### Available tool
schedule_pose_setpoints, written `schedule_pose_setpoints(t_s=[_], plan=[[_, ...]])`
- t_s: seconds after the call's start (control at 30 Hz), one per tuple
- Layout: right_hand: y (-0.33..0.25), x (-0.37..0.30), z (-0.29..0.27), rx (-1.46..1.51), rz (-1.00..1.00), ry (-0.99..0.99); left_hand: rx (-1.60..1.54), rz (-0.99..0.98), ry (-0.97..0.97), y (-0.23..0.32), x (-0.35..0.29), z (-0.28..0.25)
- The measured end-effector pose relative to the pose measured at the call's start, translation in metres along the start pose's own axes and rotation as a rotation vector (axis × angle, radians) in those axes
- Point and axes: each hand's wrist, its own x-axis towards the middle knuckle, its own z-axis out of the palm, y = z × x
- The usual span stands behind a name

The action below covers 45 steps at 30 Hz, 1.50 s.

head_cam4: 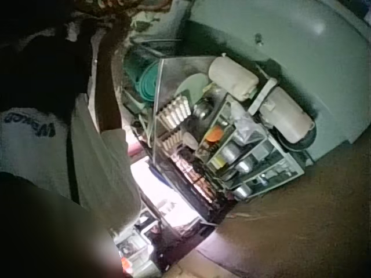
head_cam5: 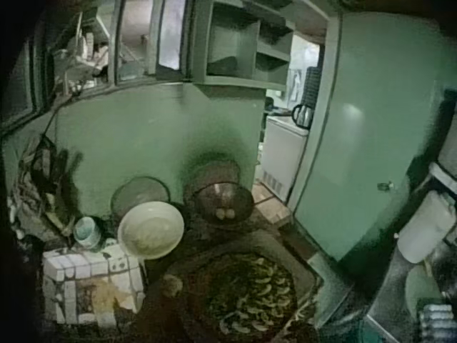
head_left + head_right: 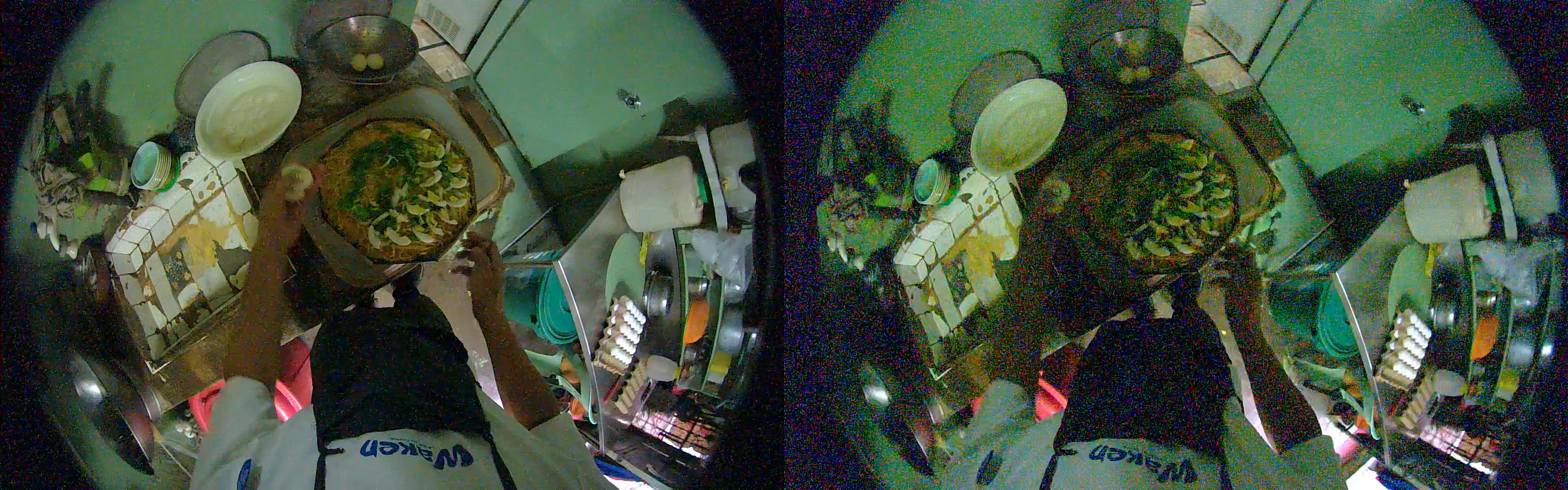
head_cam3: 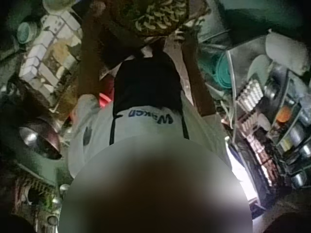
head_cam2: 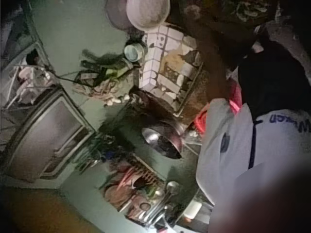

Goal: The person transfers yellow noodles from a large pot to a tray, then blanches chopped green vegetables in boiling water and places them on the noodles. Finally, the person peels and slices hard-boiled eggs, arranging the slices over the vegetables and noodles.

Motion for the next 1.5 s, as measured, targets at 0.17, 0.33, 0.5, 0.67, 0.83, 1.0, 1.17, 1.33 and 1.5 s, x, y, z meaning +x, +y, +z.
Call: schedule_pose_setpoints(t_s=[0.17, 0.33, 0.5, 0.67, 0.83, 1.0, 1.17, 1.33, 1.5], plan=[[-0.025, -0.006, -0.039, -0.318, -0.122, 0.019, 0.481, 0.156, -0.057, -0.005, 0.105, -0.001], [-0.006, 0.006, -0.024, -1.75, -0.423, 0.533, 0.752, 0.036, -0.096, -0.018, 0.133, 0.013], [-0.021, 0.019, -0.01, -1.673, -0.29, 0.641, 0.903, 0.147, 0.095, -0.006, 0.07, 0.021], [-0.12, 0.097, -0.024, -2.148, -0.239, 0.405, 0.694, -0.057, 0.17, -0.016, 0.0, -0.015], [-0.142, 0.226, 0.011, -2.721, -0.423, -0.164, 0.027, 0.03, 0.352, -0.097, -0.11, -0.037], [-0.088, 0.305, 0.071, -2.948, -0.492, -0.518, -0.066, 0.062, 0.421, -0.144, -0.181, 0.016], [-0.072, 0.316, 0.109, -2.701, -0.456, -0.405, 0.005, -0.028, 0.452, -0.113, -0.206, 0.071], [-0.071, 0.167, 0.121, -2.206, -0.189, -0.272, 0.026, -0.086, 0.298, -0.11, -0.158, 0.109], [-0.036, 0.02, 0.104, -2.429, 0.085, 0.116, -0.042, -0.183, 0.174, -0.127, -0.123, 0.143]])
